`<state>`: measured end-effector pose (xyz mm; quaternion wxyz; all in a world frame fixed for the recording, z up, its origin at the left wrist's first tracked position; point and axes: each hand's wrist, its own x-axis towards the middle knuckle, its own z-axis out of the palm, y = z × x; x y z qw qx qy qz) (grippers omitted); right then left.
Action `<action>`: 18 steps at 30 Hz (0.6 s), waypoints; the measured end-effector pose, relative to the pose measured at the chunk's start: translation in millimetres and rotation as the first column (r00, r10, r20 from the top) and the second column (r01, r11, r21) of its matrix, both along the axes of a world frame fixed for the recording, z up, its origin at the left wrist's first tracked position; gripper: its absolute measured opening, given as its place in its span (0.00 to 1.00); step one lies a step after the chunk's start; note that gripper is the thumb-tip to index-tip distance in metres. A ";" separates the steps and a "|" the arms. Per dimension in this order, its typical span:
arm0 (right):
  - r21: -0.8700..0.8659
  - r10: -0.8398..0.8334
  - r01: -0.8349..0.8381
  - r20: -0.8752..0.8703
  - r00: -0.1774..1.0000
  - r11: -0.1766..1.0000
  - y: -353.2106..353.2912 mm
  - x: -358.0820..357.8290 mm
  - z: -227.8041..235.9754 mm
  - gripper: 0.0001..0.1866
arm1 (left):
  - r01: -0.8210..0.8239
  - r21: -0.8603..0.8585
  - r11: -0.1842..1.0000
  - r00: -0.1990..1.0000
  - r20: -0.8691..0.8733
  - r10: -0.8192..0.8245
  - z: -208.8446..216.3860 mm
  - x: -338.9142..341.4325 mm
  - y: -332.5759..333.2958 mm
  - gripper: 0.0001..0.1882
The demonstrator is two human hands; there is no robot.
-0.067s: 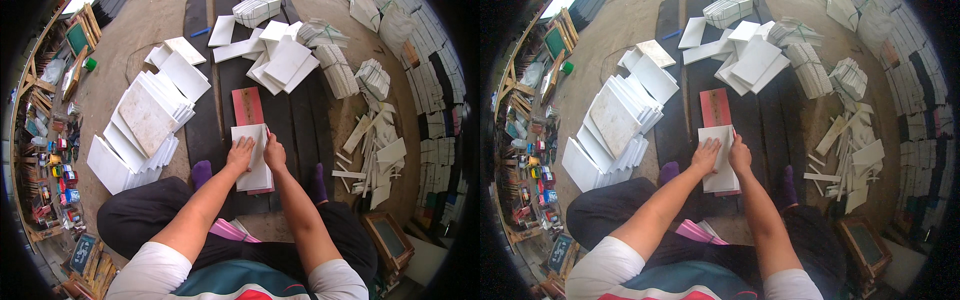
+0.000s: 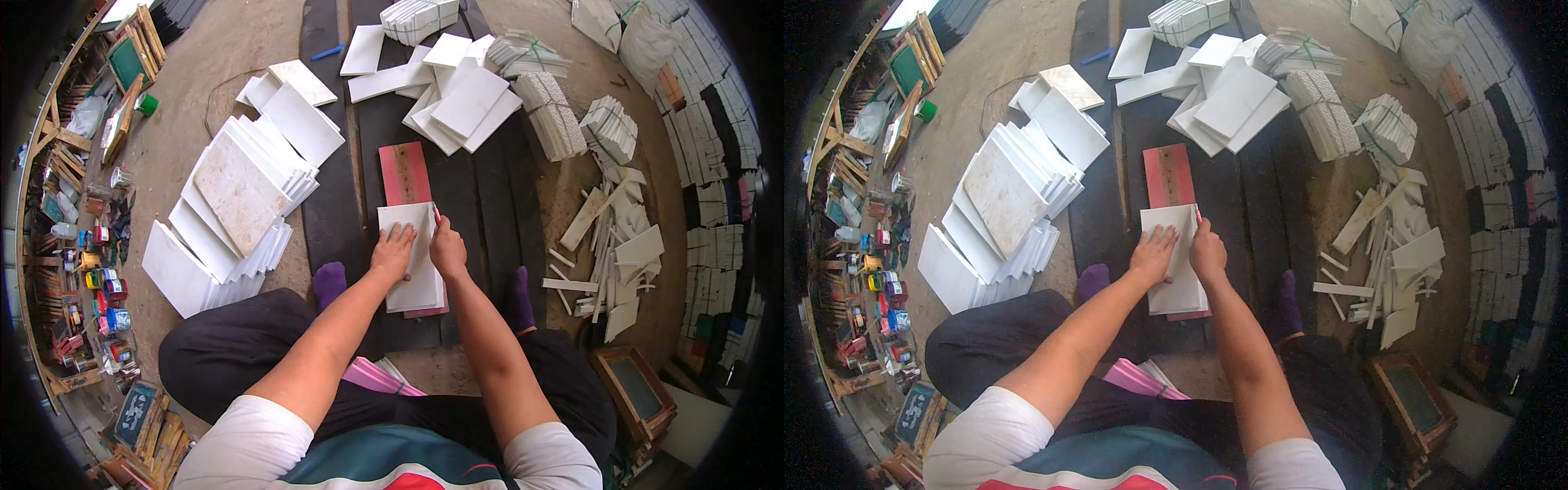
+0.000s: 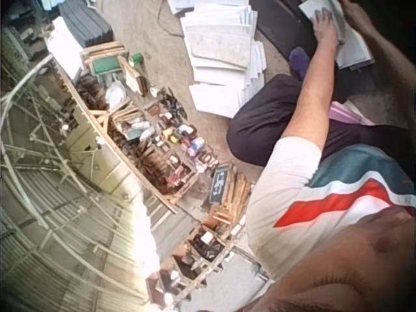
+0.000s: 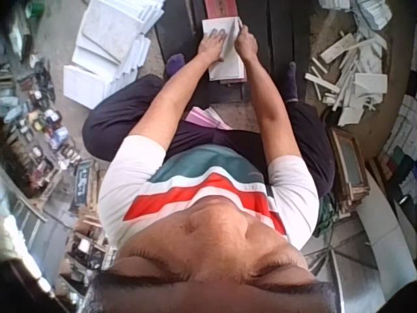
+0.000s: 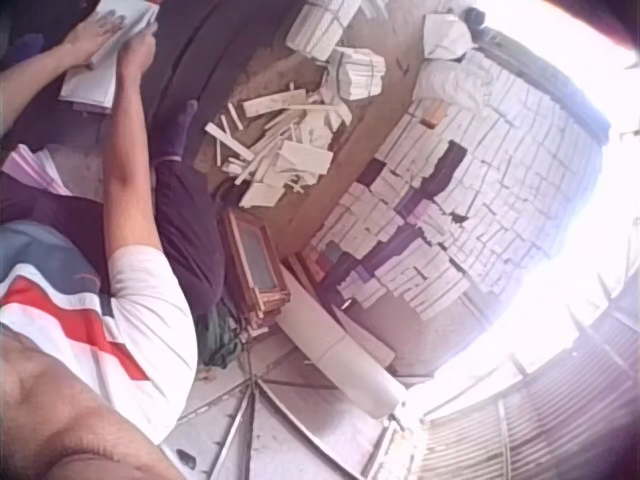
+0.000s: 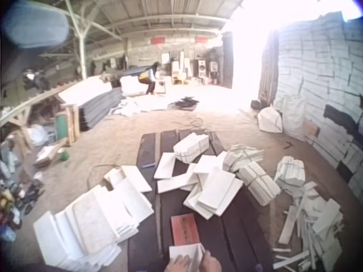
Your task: The person sits on the floor and uses a utility knife to cut white rectangular boards. They align the boards on a pink guide, score the surface, and snap them apart. The person handles the boards one at a time and stacks the cut pieces.
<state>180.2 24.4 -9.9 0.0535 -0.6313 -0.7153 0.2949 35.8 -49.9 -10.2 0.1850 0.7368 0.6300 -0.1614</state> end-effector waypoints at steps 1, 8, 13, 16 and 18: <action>-0.010 0.003 -0.003 0.012 1.000 1.000 2.5 -2.8 0.0 0.13 | 0.000 -0.002 1.000 1.000 -0.005 0.000 -0.4 0.3 0.5 0.67; -0.099 0.019 -0.013 0.060 0.998 0.995 8.7 -15.3 8.7 0.17 | -0.006 0.009 1.000 1.000 -0.003 0.006 -4.8 -0.9 0.1 0.68; -0.131 0.043 -0.031 0.086 0.995 0.991 21.4 -25.2 12.9 0.21 | -0.004 0.020 1.000 1.000 -0.002 0.004 -3.2 -5.4 8.2 0.68; -0.145 0.058 -0.042 0.110 0.992 0.989 25.0 -29.6 15.8 0.20 | 0.010 0.003 1.000 1.000 -0.022 -0.010 -1.7 -4.2 8.0 0.69; -0.142 0.049 -0.034 0.105 0.993 0.989 27.5 -31.4 22.1 0.19 | 0.007 -0.001 1.000 1.000 -0.022 -0.007 -0.6 -6.9 12.1 0.69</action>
